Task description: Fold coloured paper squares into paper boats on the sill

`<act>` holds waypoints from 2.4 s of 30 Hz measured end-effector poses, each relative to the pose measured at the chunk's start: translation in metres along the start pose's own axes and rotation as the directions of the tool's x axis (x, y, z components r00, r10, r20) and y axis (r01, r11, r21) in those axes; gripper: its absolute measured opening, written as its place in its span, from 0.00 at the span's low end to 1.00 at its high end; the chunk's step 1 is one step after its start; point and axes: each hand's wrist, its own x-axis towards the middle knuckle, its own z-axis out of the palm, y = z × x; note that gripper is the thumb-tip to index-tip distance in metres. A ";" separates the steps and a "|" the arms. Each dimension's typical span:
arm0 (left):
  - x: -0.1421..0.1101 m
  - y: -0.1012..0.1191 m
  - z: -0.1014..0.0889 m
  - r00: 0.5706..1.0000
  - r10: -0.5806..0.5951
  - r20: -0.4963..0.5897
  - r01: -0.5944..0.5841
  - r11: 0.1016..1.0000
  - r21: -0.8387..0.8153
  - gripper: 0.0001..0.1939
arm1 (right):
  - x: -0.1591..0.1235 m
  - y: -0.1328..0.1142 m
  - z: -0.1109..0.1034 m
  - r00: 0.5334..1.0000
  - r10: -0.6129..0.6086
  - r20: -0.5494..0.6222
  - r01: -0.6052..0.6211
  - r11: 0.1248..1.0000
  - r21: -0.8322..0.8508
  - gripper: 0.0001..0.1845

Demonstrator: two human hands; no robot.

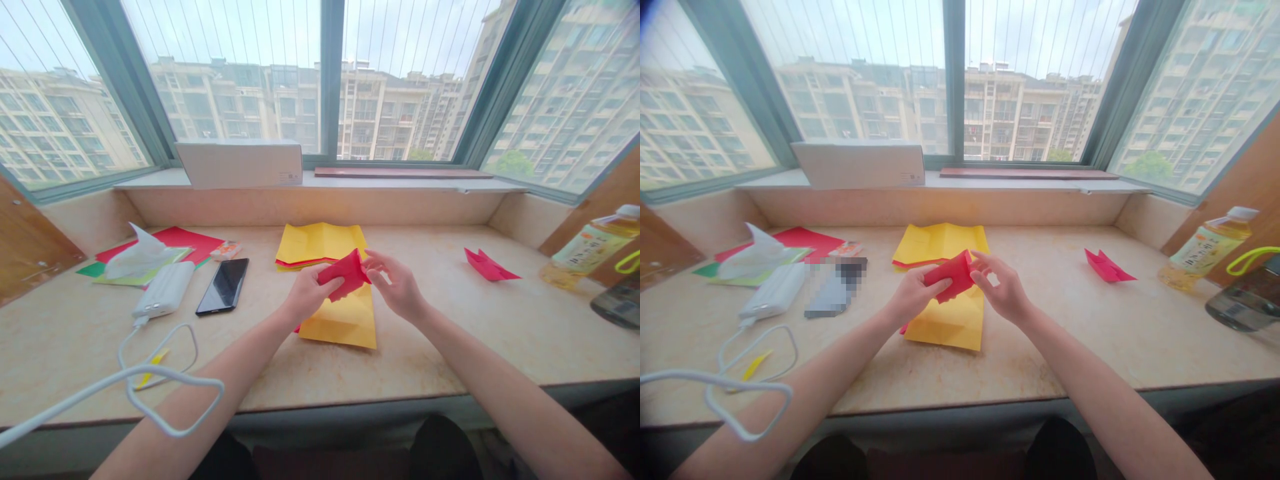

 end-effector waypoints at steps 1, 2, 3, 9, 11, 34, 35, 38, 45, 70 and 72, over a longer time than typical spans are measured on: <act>0.000 0.000 0.000 1.000 0.007 -0.003 -0.007 1.000 -0.009 0.11 | 0.000 0.000 0.002 0.999 0.038 0.006 -0.038 0.998 0.044 0.19; 0.001 0.001 -0.001 1.000 0.011 -0.001 -0.011 1.000 -0.018 0.11 | 0.001 0.001 0.003 0.997 0.082 0.008 -0.083 0.992 0.094 0.18; 0.001 0.001 -0.001 1.000 0.013 0.004 -0.013 1.000 -0.028 0.11 | 0.001 0.002 0.005 0.992 0.127 0.008 -0.127 0.981 0.146 0.17; 0.000 0.002 0.000 0.999 0.021 0.034 -0.018 0.996 -0.087 0.12 | 0.008 0.005 0.006 0.959 0.250 0.136 -0.281 0.909 0.307 0.15; -0.001 0.003 0.001 0.999 0.020 0.033 -0.018 0.996 -0.085 0.13 | 0.008 0.003 0.004 0.937 0.259 0.234 -0.332 0.870 0.365 0.16; -0.004 0.006 -0.003 0.993 -0.067 0.095 0.071 0.997 -0.034 0.24 | 0.003 -0.009 -0.001 0.921 0.159 0.356 -0.281 0.903 0.323 0.14; -0.003 0.005 -0.003 0.994 -0.062 0.093 0.064 0.998 -0.011 0.23 | 0.002 -0.009 0.001 0.922 0.149 0.357 -0.269 0.910 0.316 0.14; -0.002 0.001 -0.002 0.997 -0.018 0.073 0.015 0.999 0.047 0.20 | 0.001 -0.007 0.005 0.926 0.164 0.341 -0.283 0.899 0.335 0.17; -0.003 0.001 -0.002 0.983 -0.116 0.145 0.128 0.989 -0.076 0.19 | 0.002 -0.008 0.009 0.924 0.281 0.260 -0.371 0.827 0.423 0.24; 0.000 0.001 -0.003 0.993 -0.062 -0.105 0.054 0.996 -0.075 0.16 | -0.002 -0.009 -0.001 0.911 -0.122 0.395 0.114 0.993 0.044 0.29; 0.001 -0.001 -0.004 0.991 -0.064 -0.121 0.055 0.996 -0.071 0.15 | -0.002 -0.009 -0.002 0.887 -0.140 0.439 0.162 0.987 -0.013 0.33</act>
